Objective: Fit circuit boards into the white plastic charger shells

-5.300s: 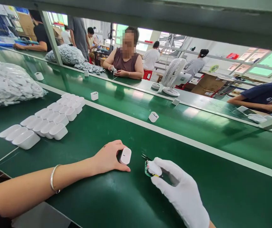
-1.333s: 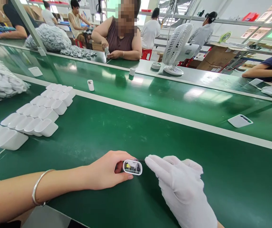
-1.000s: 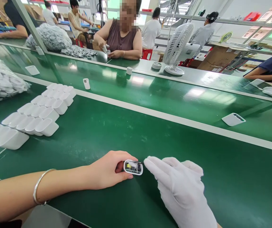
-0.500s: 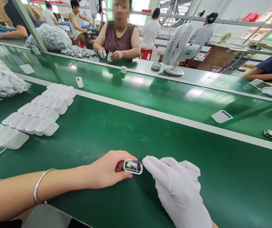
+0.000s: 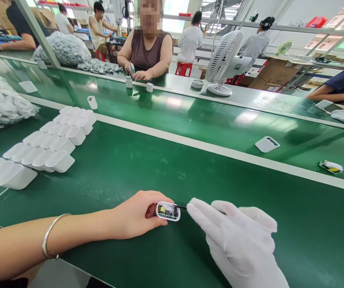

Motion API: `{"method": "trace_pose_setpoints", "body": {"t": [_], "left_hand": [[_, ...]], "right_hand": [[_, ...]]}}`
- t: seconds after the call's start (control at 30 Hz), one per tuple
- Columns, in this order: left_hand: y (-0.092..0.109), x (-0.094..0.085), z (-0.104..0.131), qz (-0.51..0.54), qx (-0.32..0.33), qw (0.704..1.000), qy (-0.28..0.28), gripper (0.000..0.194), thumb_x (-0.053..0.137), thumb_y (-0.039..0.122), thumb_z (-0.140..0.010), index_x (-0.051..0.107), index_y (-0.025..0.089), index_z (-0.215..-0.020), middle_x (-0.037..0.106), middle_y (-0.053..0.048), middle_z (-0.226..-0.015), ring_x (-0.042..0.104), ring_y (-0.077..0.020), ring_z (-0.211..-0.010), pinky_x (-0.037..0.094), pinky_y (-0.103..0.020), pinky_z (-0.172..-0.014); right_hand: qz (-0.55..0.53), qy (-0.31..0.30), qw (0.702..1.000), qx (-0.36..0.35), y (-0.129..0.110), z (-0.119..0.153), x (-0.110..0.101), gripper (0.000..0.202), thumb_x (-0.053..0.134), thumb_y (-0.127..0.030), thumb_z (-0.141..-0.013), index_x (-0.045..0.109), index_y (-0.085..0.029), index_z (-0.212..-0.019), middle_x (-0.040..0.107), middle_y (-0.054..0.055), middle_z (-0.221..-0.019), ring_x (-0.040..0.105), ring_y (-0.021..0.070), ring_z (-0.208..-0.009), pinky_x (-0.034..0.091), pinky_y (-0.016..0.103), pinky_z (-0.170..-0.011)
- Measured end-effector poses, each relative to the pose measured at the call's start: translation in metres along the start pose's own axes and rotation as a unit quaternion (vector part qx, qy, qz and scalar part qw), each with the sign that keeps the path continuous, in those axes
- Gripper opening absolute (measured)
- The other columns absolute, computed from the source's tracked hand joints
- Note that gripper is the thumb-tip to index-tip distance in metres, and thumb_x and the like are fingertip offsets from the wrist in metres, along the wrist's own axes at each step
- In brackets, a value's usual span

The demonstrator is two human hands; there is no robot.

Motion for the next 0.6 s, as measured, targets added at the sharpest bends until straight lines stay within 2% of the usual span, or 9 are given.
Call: {"method": "trace_pose_setpoints", "body": {"t": [0.2, 0.47, 0.6], "left_hand": [[0.0018, 0.0014, -0.0001, -0.011, 0.004, 1.000, -0.005, 0.027, 0.064, 0.020, -0.078, 0.065, 0.023, -0.105, 0.063, -0.002, -0.098, 0.051, -0.0127, -0.072, 0.038, -0.021, -0.057], [0.0015, 0.0010, 0.0015, -0.001, 0.007, 1.000, -0.003, 0.026, 0.064, 0.020, -0.078, 0.065, 0.023, -0.103, 0.062, -0.001, -0.095, 0.044, -0.0093, -0.062, 0.036, -0.020, -0.055], [0.0017, 0.0011, 0.0005, 0.001, 0.011, 1.000, -0.005, 0.026, 0.064, 0.020, -0.078, 0.065, 0.024, -0.104, 0.062, -0.001, -0.096, 0.045, -0.0099, -0.064, 0.036, -0.020, -0.056]], "right_hand": [[-0.026, -0.002, 1.000, -0.011, -0.0038, -0.0007, 0.0027, 0.045, 0.038, 0.010, -0.074, 0.065, -0.027, -0.074, 0.053, -0.007, -0.056, 0.033, 0.0093, -0.051, 0.016, 0.030, -0.056], [-0.030, -0.010, 0.999, -0.003, -0.0031, -0.0028, 0.0021, 0.045, 0.037, 0.010, -0.074, 0.064, -0.026, -0.076, 0.053, -0.007, -0.055, 0.034, 0.0093, -0.050, 0.015, 0.031, -0.057], [-0.033, -0.013, 0.999, -0.003, -0.0041, -0.0029, 0.0038, 0.045, 0.036, 0.010, -0.074, 0.064, -0.026, -0.076, 0.055, -0.007, -0.055, 0.034, 0.0091, -0.049, 0.015, 0.031, -0.058]]}}
Point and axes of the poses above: each hand's wrist, its own z-axis away from the middle knuckle, its own x-axis out of the palm, y = z × x, the point moved 10 cm from there along -z, towards the middle knuckle
